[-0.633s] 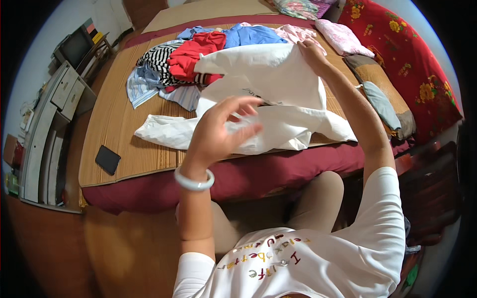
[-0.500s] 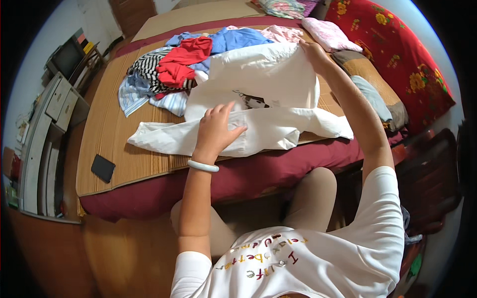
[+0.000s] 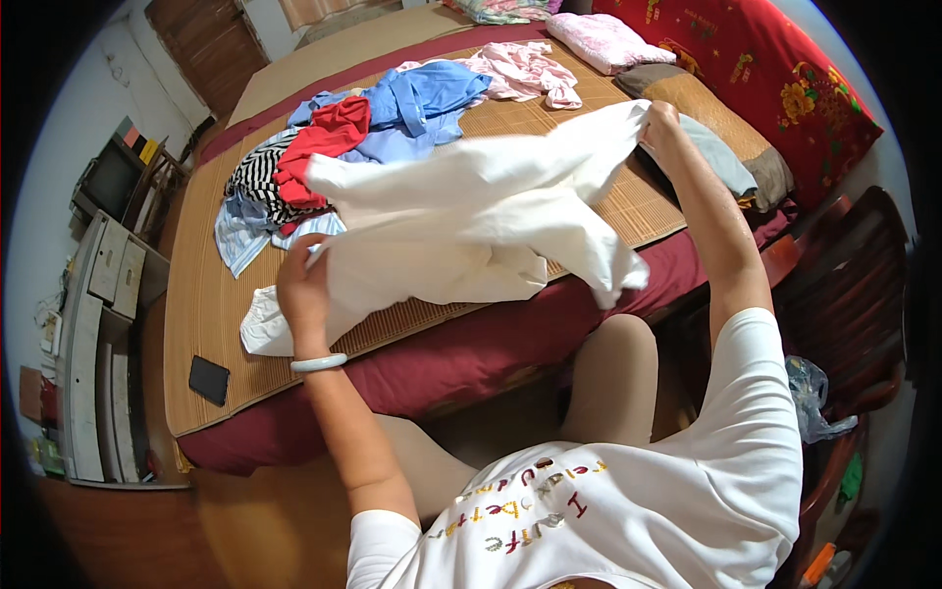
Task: The recorder folds a white long-sleeved shirt on a bed.
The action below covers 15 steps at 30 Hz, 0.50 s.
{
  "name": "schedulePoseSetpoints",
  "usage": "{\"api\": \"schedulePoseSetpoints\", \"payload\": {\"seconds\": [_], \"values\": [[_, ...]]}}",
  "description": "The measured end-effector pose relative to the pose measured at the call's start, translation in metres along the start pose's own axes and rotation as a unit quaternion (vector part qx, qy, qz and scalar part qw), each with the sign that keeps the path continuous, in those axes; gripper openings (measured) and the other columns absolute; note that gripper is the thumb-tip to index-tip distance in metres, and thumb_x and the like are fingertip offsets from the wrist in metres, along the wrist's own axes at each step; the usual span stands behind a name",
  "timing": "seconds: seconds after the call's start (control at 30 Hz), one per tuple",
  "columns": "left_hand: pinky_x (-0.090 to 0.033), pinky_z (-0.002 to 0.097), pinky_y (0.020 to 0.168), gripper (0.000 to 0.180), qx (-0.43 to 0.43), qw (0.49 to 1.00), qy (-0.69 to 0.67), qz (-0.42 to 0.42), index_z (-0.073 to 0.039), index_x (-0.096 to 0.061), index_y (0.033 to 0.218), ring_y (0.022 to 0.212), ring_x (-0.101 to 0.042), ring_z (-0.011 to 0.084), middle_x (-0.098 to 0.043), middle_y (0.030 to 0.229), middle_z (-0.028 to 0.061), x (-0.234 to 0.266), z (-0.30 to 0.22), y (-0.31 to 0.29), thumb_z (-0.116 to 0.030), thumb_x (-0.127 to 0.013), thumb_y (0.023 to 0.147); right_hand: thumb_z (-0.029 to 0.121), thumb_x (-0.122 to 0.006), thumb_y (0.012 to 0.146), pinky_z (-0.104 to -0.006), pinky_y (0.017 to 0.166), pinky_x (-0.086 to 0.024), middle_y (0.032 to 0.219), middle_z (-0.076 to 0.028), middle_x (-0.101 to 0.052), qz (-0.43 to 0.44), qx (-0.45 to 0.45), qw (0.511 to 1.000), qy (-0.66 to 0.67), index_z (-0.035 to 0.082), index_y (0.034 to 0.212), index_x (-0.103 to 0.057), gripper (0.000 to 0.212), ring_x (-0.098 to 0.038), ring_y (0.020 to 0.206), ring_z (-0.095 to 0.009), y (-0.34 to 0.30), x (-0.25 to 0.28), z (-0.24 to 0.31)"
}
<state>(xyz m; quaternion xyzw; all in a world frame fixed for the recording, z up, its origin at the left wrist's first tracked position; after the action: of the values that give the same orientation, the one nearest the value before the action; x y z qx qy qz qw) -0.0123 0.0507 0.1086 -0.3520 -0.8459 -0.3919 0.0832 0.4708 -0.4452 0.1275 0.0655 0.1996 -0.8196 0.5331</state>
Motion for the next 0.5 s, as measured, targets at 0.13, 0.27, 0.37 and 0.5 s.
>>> {"api": "schedulePoseSetpoints", "payload": {"seconds": [0.13,0.27,0.37,0.5], "values": [[-0.051,0.028,0.086,0.019,0.086,0.977,-0.171,-0.096,0.0,-0.066,0.112,0.094,-0.067,0.0167,-0.071,0.106,0.0054,0.026,0.035,0.004,0.0,-0.059,0.094,0.01,-0.043,0.102,-0.0294,0.041,-0.035,0.071,-0.007,-0.053,-0.011,-0.036,0.999,-0.006,0.006,0.081,-0.051,0.022,-0.047,0.055,-0.014,-0.013,0.01,-0.011],[-0.051,0.0308,0.092,0.022,0.125,0.908,-0.344,-0.203,0.003,-0.062,0.117,0.101,-0.066,0.02,-0.069,0.111,0.0114,0.033,0.043,0.002,0.0,-0.056,0.097,0.009,-0.042,0.103,-0.0282,0.043,-0.047,0.074,-0.009,-0.059,0.019,-0.02,0.999,-0.041,0.001,0.092,-0.061,0.024,-0.057,0.057,-0.015,-0.034,-0.003,-0.033],[-0.051,0.0354,0.096,0.025,0.162,0.883,-0.355,-0.261,0.005,-0.058,0.122,0.107,-0.065,0.0237,-0.066,0.115,0.0166,0.036,0.04,0.001,-0.003,-0.056,0.097,0.008,-0.043,0.103,-0.032,0.052,-0.059,0.083,-0.013,-0.064,0.065,-0.009,0.997,-0.045,-0.003,0.099,-0.064,0.024,-0.066,0.066,-0.02,-0.05,-0.01,-0.046],[-0.052,0.0387,0.097,0.026,0.194,0.852,-0.381,-0.302,0.006,-0.06,0.12,0.109,-0.066,0.0267,-0.066,0.118,0.0183,0.037,0.037,0.0,-0.006,-0.058,0.097,0.008,-0.046,0.102,-0.0335,0.059,-0.062,0.092,-0.015,-0.066,0.064,0.024,0.994,-0.089,-0.004,0.102,-0.064,0.022,-0.068,0.074,-0.021,-0.07,-0.016,-0.046]]}}
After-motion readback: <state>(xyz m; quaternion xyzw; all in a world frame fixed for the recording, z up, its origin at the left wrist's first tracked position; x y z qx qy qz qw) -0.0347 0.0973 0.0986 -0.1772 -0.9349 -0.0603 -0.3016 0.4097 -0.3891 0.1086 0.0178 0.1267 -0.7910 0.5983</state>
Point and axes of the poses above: each hand's wrist, its own y-axis towards the middle knuckle, its own x-axis out of the back of the hand, z = x × y, the point moved 3 cm from there along y, towards the middle knuckle
